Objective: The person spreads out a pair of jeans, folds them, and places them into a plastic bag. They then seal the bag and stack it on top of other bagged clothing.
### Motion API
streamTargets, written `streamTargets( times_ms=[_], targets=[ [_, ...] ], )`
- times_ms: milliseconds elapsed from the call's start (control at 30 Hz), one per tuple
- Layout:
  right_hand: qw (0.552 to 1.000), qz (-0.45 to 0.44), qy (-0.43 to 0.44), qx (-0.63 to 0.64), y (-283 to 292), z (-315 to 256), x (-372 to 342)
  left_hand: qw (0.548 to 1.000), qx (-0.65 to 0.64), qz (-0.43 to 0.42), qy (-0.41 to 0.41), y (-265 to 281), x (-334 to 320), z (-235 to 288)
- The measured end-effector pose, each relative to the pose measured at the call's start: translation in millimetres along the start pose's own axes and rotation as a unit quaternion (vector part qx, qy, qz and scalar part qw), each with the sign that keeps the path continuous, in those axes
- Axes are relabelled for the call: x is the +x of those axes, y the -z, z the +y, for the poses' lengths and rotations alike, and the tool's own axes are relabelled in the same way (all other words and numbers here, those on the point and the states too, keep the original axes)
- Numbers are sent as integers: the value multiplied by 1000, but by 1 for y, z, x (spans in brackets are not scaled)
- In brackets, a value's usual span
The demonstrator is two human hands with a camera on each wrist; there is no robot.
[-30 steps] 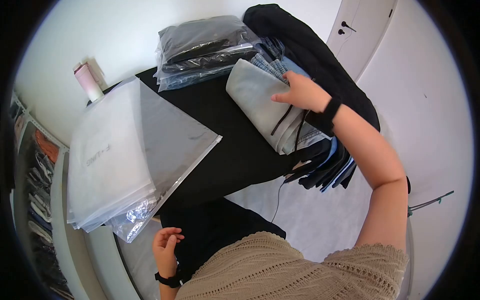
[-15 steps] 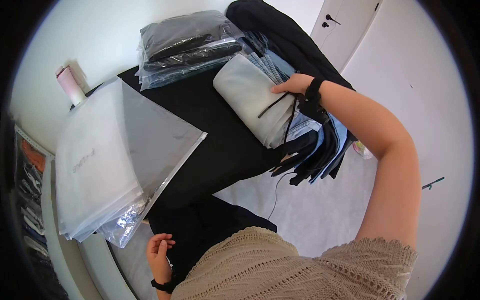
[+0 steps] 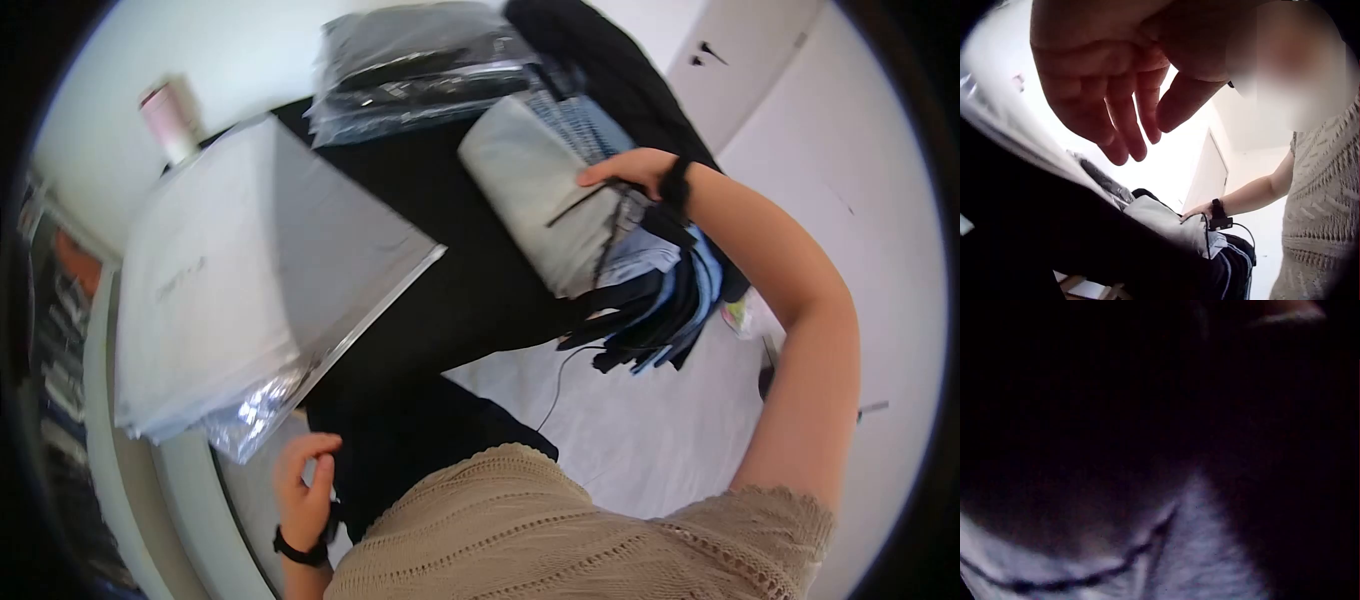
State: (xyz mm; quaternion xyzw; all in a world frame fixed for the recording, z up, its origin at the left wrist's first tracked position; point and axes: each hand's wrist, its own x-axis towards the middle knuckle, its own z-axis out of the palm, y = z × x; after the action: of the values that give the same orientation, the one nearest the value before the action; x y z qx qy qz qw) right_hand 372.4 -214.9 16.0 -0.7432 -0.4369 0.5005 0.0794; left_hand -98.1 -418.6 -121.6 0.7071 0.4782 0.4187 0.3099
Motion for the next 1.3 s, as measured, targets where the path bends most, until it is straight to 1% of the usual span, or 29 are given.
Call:
streamTargets(
  times_ms=[33,67,100,133,167,200,267,300,367,433,500,533,567,600,633,667,700,733,767,800,833,900,933,1000,1100,1167,1233,1267,1300],
  targets=[
    [999,49,-10,3,-9,-6,-10,1000,20,5,-3,11,4,7],
    [999,42,3,19,11,14,17,995,87,28,-36,20,11,14],
    [999,1,34,27,21,24,28,984,155,48,-68,28,18,20],
    [996,-19,54,70,8,19,16,972,218,54,-73,34,25,21],
    [992,-6,72,103,3,20,13,956,278,56,-78,38,30,22],
    [990,10,80,113,-2,19,8,954,286,66,-60,41,35,22],
    [978,-7,125,164,-18,16,-8,922,382,38,-49,40,42,18],
    [972,-14,144,183,-23,16,-16,921,386,44,-37,40,42,14],
    [962,7,191,197,-35,16,-34,906,423,-2,-30,37,44,4],
    [942,21,239,234,-46,33,-46,903,427,7,-40,34,42,-3],
    [912,61,241,325,-70,49,-67,890,450,16,-69,32,40,-7],
    [895,41,186,403,-78,63,-78,890,452,18,-62,32,40,-12],
    [871,138,314,351,-106,80,-89,876,477,16,-72,33,40,-18],
    [875,83,274,391,-95,111,-74,861,501,13,-90,34,42,-21],
    [861,59,285,417,-105,122,-75,860,503,17,-85,36,42,-20],
    [838,40,305,450,-122,128,-78,884,462,6,-68,38,42,-18],
    [797,3,325,509,-141,134,-75,906,420,-6,-50,39,43,-16],
    [787,-27,332,520,-152,135,-77,905,423,-2,-50,41,44,-12],
    [775,-55,338,530,-164,133,-81,924,381,5,-33,42,46,-6],
    [781,-40,327,530,-174,134,-82,941,338,12,-16,43,48,0],
    [786,-25,316,530,-181,133,-81,940,341,14,-17,45,53,6],
    [831,-37,317,455,-180,127,-76,944,317,30,-90,48,66,20],
    [853,-57,312,415,-180,122,-74,943,319,31,-93,51,69,25],
    [890,-87,283,346,-185,113,-68,922,373,-54,-87,57,74,32],
    [886,-197,290,303,-204,71,-79,905,402,-38,-135,54,76,25],
    [874,-251,292,296,-215,54,-81,888,440,-48,-129,53,74,31],
    [873,-270,296,279,-224,41,-81,868,478,-59,-123,53,70,33],
    [865,-295,306,264,-229,35,-81,944,327,-28,-40,53,67,32],
    [858,-320,316,249,-234,31,-80,985,164,4,43,52,66,29]
  ],
)
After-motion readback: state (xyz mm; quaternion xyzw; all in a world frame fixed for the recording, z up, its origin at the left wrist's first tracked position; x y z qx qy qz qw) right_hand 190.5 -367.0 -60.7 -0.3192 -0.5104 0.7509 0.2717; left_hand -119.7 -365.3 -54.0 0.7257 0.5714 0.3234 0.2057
